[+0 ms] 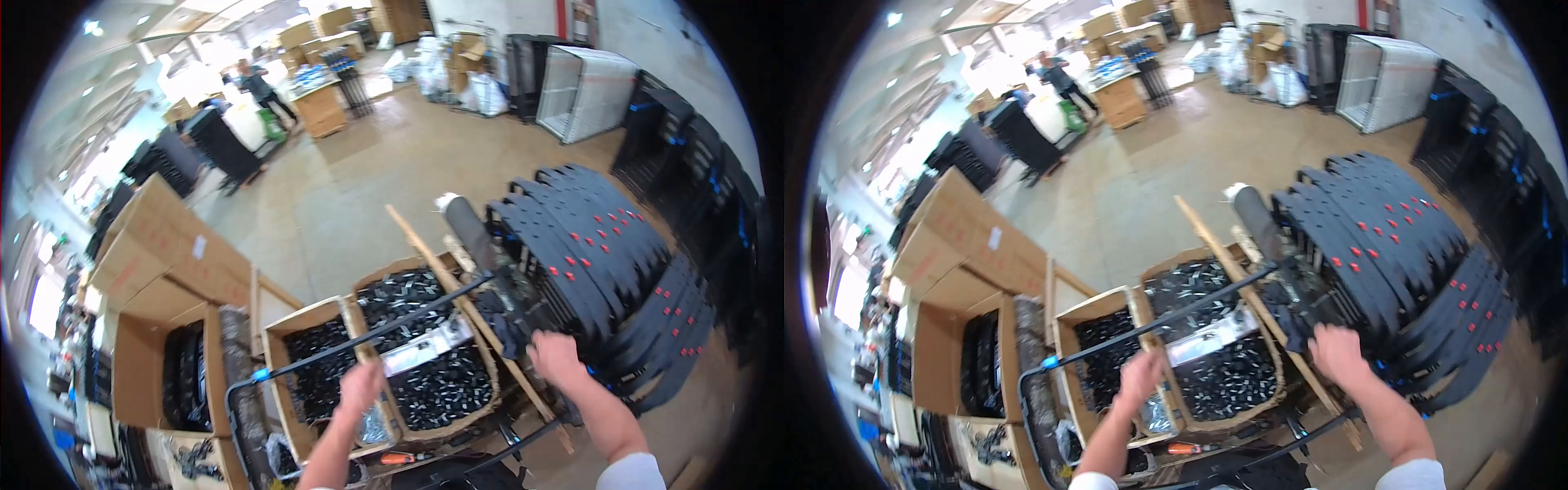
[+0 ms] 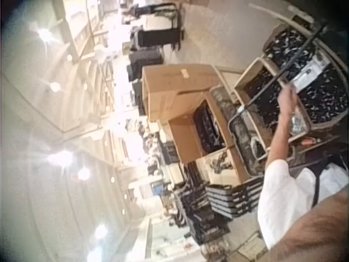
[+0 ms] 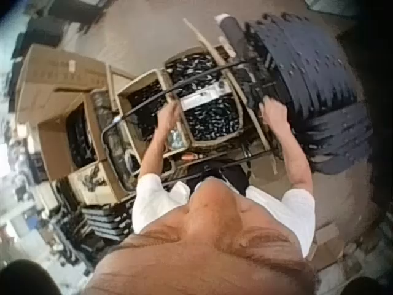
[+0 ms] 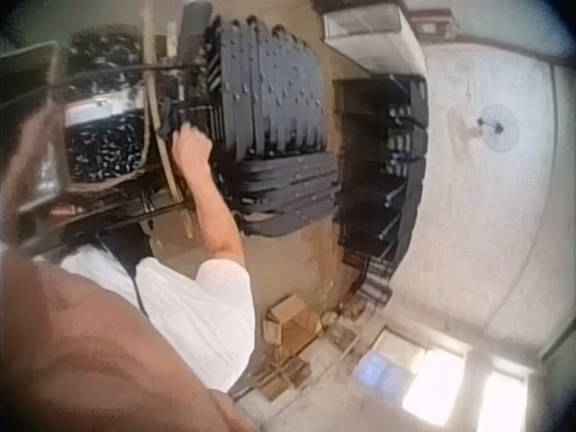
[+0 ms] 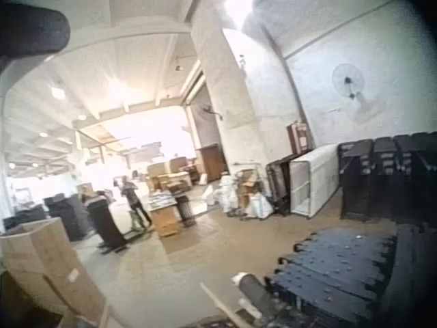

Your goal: Assembling plastic and metal components onto a frame in a factory setting.

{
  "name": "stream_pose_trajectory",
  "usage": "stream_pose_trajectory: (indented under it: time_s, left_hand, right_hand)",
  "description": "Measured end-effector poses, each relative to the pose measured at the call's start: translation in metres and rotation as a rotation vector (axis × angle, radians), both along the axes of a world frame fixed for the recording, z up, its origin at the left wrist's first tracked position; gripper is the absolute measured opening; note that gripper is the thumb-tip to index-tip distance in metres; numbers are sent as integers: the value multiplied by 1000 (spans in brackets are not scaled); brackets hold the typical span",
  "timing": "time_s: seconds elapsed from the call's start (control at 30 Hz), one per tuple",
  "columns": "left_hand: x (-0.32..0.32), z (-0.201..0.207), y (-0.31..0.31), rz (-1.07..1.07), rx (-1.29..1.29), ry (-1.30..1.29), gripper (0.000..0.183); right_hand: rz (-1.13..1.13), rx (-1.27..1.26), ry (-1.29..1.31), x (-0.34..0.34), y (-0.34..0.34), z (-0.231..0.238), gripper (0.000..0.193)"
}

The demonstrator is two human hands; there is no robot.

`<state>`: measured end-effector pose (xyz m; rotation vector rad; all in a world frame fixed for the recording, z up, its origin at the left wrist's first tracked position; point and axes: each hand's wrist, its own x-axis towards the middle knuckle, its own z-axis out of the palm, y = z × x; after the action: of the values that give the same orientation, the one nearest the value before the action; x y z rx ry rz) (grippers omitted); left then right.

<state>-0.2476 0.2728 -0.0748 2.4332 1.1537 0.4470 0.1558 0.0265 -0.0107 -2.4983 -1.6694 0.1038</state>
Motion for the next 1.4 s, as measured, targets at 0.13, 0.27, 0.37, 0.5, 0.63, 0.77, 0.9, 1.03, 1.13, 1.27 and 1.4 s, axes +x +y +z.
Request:
stream_pose_trajectory:
  time_s: [0.13, 0.27, 0.37, 0.5, 0.63, 0.77, 0.9, 1.03, 1.13, 1.27, 1.4]
  left_hand:
    - [-78, -10, -144, 105, -192, -6, 19]
    - [-126, 10, -251, 419, -310, -108, 23]
    - [-147, -6, -289, 574, -204, -44, 20]
    - [-145, -11, -293, 603, -121, -71, 19]
    - [-141, -18, -290, 591, -113, -1, 22]
    - [-141, -25, -292, 590, -76, 53, 23]
    - [-151, -53, -299, 596, 25, 31, 21]
    - [-143, -32, -290, 591, -77, 36, 24]
    - [-147, -34, -290, 547, -74, 59, 23]
    - [-155, -28, -301, 527, -135, 48, 23]
    - [-167, -30, -300, 487, -197, -99, 25]
  right_hand:
    - [-9, -7, -146, 52, 138, -37, 40]
    - [138, -122, -166, 85, 208, -55, 39]
    - [234, -183, -194, 87, 234, -67, 39]
    - [249, -292, -344, 81, 244, -66, 29]
    - [221, -505, -523, 75, 251, -64, 26]
    - [199, -523, -531, 74, 247, -68, 30]
    - [157, -534, -519, 56, 252, -57, 30]
    - [223, -437, -574, 87, 256, -82, 28]
    - [214, -369, -555, 96, 261, -93, 34]
    - [122, -221, -415, 88, 257, -97, 49]
    - [105, -200, -392, 90, 252, -95, 52]
